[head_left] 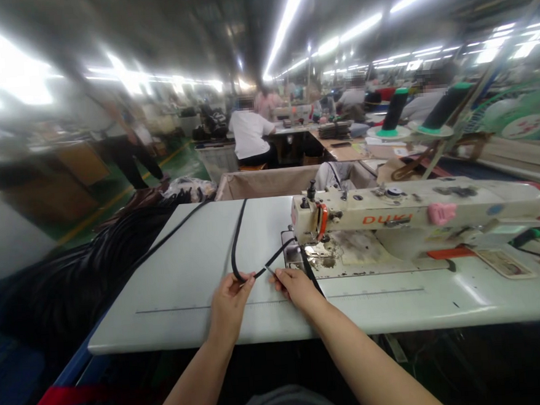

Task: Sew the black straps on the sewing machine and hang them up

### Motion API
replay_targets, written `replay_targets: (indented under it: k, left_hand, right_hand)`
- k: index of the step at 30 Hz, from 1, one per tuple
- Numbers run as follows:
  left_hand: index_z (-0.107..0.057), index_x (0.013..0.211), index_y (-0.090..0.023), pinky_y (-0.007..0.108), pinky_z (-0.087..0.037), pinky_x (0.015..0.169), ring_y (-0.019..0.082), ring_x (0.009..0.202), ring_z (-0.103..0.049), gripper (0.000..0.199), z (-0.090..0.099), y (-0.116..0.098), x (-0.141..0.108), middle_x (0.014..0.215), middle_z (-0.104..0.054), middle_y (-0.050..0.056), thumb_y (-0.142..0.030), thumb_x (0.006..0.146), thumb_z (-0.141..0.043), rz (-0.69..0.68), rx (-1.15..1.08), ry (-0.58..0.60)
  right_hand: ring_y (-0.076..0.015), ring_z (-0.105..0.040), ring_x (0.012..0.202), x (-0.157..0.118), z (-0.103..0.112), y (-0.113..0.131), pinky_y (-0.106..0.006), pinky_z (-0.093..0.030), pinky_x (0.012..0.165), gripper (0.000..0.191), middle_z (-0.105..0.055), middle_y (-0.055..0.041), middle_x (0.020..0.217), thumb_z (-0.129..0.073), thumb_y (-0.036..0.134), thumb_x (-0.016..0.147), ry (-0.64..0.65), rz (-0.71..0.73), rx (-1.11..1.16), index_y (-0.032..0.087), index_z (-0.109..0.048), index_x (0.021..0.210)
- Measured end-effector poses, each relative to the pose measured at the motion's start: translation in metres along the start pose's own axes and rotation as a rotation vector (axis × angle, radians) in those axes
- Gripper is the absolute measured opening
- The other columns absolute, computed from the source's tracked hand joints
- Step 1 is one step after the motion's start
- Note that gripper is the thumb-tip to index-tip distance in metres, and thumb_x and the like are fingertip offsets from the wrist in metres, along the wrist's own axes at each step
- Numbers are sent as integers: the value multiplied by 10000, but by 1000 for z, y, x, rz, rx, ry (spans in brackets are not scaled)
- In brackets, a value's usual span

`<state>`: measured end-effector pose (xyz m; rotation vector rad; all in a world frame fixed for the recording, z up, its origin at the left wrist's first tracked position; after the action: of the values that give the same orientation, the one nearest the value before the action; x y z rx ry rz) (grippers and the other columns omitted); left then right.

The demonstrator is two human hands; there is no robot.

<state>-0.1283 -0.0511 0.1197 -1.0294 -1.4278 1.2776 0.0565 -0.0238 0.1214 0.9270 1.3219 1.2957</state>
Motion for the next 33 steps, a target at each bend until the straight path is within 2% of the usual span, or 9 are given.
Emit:
replay_targets:
  k: [5, 9, 11, 14, 17, 20, 26, 29, 33]
  left_hand:
    - [-672, 951, -201, 363, -568, 983, 238, 1053, -748, 334, 6, -5, -12, 1071, -797, 97, -454, 794, -822, -5, 1, 13]
    - [-677, 929, -198, 332, -571, 917, 221, 972, -740, 342, 13, -8, -13, 990, -785, 73, -474, 788, -823, -7, 50, 10]
    - [-682, 927, -200, 317, -567, 866, 210, 911, -726, 336, 18, -8, -11, 919, -761, 53, -489, 806, -803, -7, 110, 30]
    - [-676, 904, -208, 334, -562, 897, 228, 974, -720, 313, 26, -8, -8, 951, -734, 60, -494, 826, -776, -18, 122, 77]
    - [-660, 874, -219, 363, -580, 869, 252, 955, -732, 337, 37, -6, -2, 955, -730, 79, -499, 764, -811, 50, 65, 106]
    - [-682, 910, -226, 330, -556, 700, 216, 719, -691, 350, 54, -3, 7, 751, -700, 46, -520, 754, -789, 145, 108, 154]
    - [-748, 1160, -202, 304, -467, 576, 189, 582, -594, 516, 122, -7, 43, 754, -714, 32, -558, 806, -633, 66, 433, -50]
    - [-792, 1049, -208, 352, -547, 751, 249, 765, -698, 441, 171, -20, 62, 891, -777, 76, -485, 779, -579, -9, 693, -173]
    - [-784, 1107, -149, 401, -503, 1031, 310, 1100, -697, 486, 255, -41, 76, 1134, -773, 148, -408, 830, -480, -76, 1024, -336]
  right_hand:
    - [-126, -349, 497, 2, -7, 7, -266, -297, 511, 458, -439, 41, 586, -442, 542, 955, 23, 45, -44, 176, -685, 825]
    - [-164, -455, 599, -8, 1, 15, -283, -366, 601, 349, -466, 31, 637, -497, 506, 941, -25, 108, -138, 209, -615, 802]
    - [-195, -533, 714, -19, 10, 18, -306, -414, 690, 234, -541, 4, 731, -618, 431, 895, -109, 178, -342, 216, -583, 808]
    - [-267, -617, 927, -38, 25, 19, -369, -472, 842, 99, -648, -88, 948, -653, 286, 907, -329, 326, -926, 193, -645, 939]
    - [-289, -666, 1009, -54, 40, 8, -361, -524, 821, 364, -675, -141, 1132, -607, 217, 955, -465, 326, -1314, 173, -626, 1315]
    - [-227, -729, 823, -61, 52, -10, -301, -537, 646, 487, -728, -85, 1050, -515, 156, 992, -396, 244, -1407, 191, -526, 1477]
    - [-213, -760, 689, -69, 60, -30, -289, -571, 589, 476, -777, -65, 942, -444, 127, 1009, -295, 274, -1410, 145, -552, 1473]
    - [-228, -774, 707, -70, 62, -33, -298, -585, 577, 466, -792, -94, 991, -398, 159, 1035, -272, 261, -1412, 124, -568, 1467]
    - [-231, -782, 725, -70, 63, -33, -292, -597, 602, 484, -800, -109, 1028, -358, 192, 1044, -252, 229, -1390, 148, -578, 1472]
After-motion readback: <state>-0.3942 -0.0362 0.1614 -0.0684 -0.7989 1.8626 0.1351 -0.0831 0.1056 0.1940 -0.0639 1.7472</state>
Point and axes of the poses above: each hand's wrist, its own x-axis towards the middle knuckle, its own z-axis out of the back of the hand, y = z × x, the point moved 2 cm from there along x, towards the middle knuckle
